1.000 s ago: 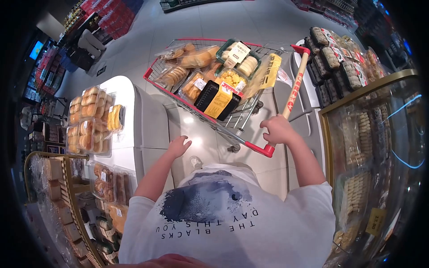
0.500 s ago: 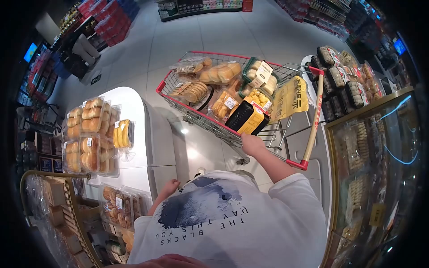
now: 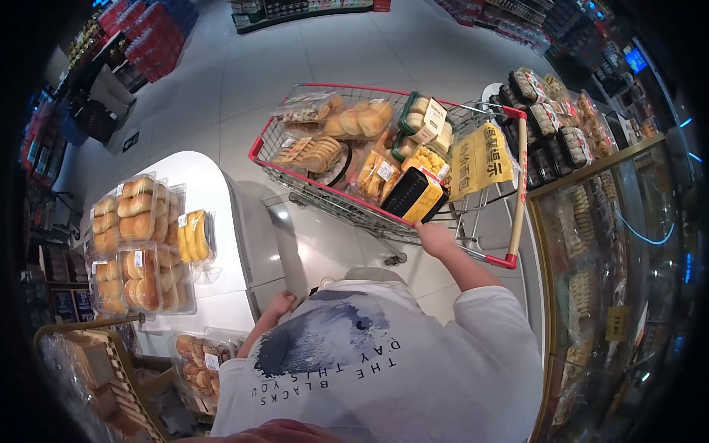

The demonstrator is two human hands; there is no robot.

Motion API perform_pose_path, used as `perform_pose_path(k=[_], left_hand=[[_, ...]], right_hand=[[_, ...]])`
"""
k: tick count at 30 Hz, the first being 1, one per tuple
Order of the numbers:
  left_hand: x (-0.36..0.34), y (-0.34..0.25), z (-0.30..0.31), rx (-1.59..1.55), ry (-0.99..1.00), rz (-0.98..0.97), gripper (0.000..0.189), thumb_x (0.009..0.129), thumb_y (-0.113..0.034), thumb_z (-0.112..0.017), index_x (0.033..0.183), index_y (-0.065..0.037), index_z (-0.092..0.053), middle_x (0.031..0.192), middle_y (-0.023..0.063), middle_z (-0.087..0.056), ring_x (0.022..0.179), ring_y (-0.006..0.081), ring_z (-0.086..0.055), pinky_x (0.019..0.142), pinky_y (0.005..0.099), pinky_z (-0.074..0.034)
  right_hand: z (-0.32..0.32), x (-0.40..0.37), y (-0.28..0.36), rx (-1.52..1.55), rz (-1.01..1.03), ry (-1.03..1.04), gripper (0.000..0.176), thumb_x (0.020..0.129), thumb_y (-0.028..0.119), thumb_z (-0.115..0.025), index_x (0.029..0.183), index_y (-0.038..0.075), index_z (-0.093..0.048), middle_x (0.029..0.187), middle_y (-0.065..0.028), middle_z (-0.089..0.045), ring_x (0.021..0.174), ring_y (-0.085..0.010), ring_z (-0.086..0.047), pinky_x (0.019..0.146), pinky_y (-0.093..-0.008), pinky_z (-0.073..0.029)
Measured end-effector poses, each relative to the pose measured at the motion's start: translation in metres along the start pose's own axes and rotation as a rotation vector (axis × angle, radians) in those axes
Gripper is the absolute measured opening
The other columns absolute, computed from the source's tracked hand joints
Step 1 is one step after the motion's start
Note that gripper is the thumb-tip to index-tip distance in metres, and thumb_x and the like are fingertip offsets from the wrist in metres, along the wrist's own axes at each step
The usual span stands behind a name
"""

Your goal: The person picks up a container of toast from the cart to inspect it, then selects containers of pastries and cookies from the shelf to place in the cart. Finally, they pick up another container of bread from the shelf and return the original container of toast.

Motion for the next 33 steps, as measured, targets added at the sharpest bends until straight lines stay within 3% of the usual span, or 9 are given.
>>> perform_pose_path(k=[4, 12, 16, 19, 22, 24, 28, 30, 33], left_hand=[[0.010, 0.015, 0.010, 0.054, -0.037, -0.049, 0.043, 0.077, -0.034, -0.052, 0.102, 0.001, -0.059, 0.094, 0.0236, -0.062, 0.087, 0.0367, -0.060, 0.078, 0.0414, -0.047], [0.050, 0.077, 0.015, 0.116, 0.187, 0.069, 0.047, 0.078, -0.037, -0.051, 0.104, 0.002, -0.059, 0.099, 0.0244, -0.060, 0.098, 0.0341, -0.057, 0.084, 0.0407, -0.044], [0.063, 0.059, 0.036, 0.047, 0.156, 0.159, 0.048, 0.079, -0.039, -0.050, 0.103, 0.002, -0.059, 0.099, 0.0236, -0.061, 0.099, 0.0360, -0.056, 0.085, 0.0419, -0.043], [0.106, 0.078, 0.037, -0.044, 0.100, 0.135, 0.047, 0.079, -0.038, -0.052, 0.103, 0.002, -0.059, 0.094, 0.0209, -0.063, 0.093, 0.0318, -0.060, 0.083, 0.0383, -0.045], [0.115, 0.000, 0.085, -0.329, -0.041, 0.175, 0.039, 0.081, -0.031, -0.054, 0.101, 0.002, -0.059, 0.087, 0.0160, -0.063, 0.084, 0.0217, -0.062, 0.077, 0.0314, -0.046], [0.132, -0.057, 0.119, -0.598, -0.265, 0.031, 0.026, 0.085, -0.022, -0.053, 0.094, 0.002, -0.058, 0.080, 0.0086, -0.062, 0.076, 0.0130, -0.059, 0.070, 0.0254, -0.045], [0.153, -0.192, 0.197, -0.730, -0.509, -0.278, 0.022, 0.089, -0.023, -0.050, 0.096, -0.002, -0.052, 0.085, 0.0054, -0.057, 0.078, 0.0133, -0.057, 0.072, 0.0279, -0.045], [0.163, -0.256, 0.225, -0.909, -0.413, -0.215, 0.027, 0.089, -0.028, -0.050, 0.103, -0.004, -0.049, 0.093, 0.0052, -0.056, 0.084, 0.0150, -0.056, 0.074, 0.0305, -0.045], [0.207, -0.305, 0.239, -1.222, -0.149, -0.094, 0.060, 0.082, -0.043, -0.058, 0.117, 0.000, -0.035, 0.108, 0.0152, -0.046, 0.094, 0.0243, -0.052, 0.079, 0.0385, -0.046]], right_hand=[[-0.001, 0.000, -0.006, 0.026, -0.012, 0.008, 0.023, 0.081, 0.007, -0.043, 0.104, 0.008, -0.046, 0.087, -0.0148, -0.061, 0.085, -0.0334, -0.060, 0.069, -0.0444, -0.048], [0.002, 0.004, -0.019, 0.093, -0.066, 0.016, 0.021, 0.079, 0.011, -0.048, 0.100, 0.008, -0.051, 0.087, -0.0138, -0.060, 0.085, -0.0316, -0.059, 0.071, -0.0421, -0.048], [0.054, 0.009, 0.003, 0.174, -0.011, -0.196, 0.020, 0.078, 0.021, -0.057, 0.091, 0.006, -0.058, 0.078, -0.0124, -0.061, 0.078, -0.0311, -0.060, 0.068, -0.0417, -0.048], [0.101, 0.040, 0.013, 0.633, -0.004, -0.354, 0.025, 0.078, 0.022, -0.062, 0.096, 0.004, -0.059, 0.077, -0.0115, -0.062, 0.071, -0.0255, -0.062, 0.065, -0.0346, -0.049], [0.119, 0.111, -0.004, 0.894, -0.004, -0.461, 0.035, 0.079, 0.022, -0.064, 0.104, 0.001, -0.055, 0.081, -0.0111, -0.063, 0.070, -0.0195, -0.062, 0.066, -0.0310, -0.049], [0.117, 0.181, -0.021, 1.144, -0.104, -0.453, 0.051, 0.078, 0.030, -0.065, 0.113, -0.003, -0.048, 0.091, -0.0141, -0.062, 0.081, -0.0195, -0.062, 0.066, -0.0328, -0.049], [0.147, 0.279, -0.030, 1.350, -0.523, -0.229, 0.083, 0.070, 0.043, -0.070, 0.122, -0.011, -0.035, 0.111, -0.0231, -0.052, 0.098, -0.0279, -0.057, 0.074, -0.0356, -0.049], [0.159, 0.298, -0.023, 1.397, -0.605, -0.200, 0.090, 0.068, 0.045, -0.071, 0.123, -0.014, -0.032, 0.115, -0.0252, -0.049, 0.100, -0.0303, -0.055, 0.076, -0.0379, -0.048], [0.149, 0.322, -0.024, 1.437, -0.710, -0.269, 0.087, 0.069, 0.042, -0.072, 0.119, -0.018, -0.034, 0.114, -0.0252, -0.050, 0.098, -0.0310, -0.056, 0.074, -0.0424, -0.049]])
Point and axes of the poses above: each hand's wrist, its own x-axis towards the middle knuckle, its own z-axis out of the back of the hand, y = z × x, the point moved 1 cm from there along x, towards the middle knuckle
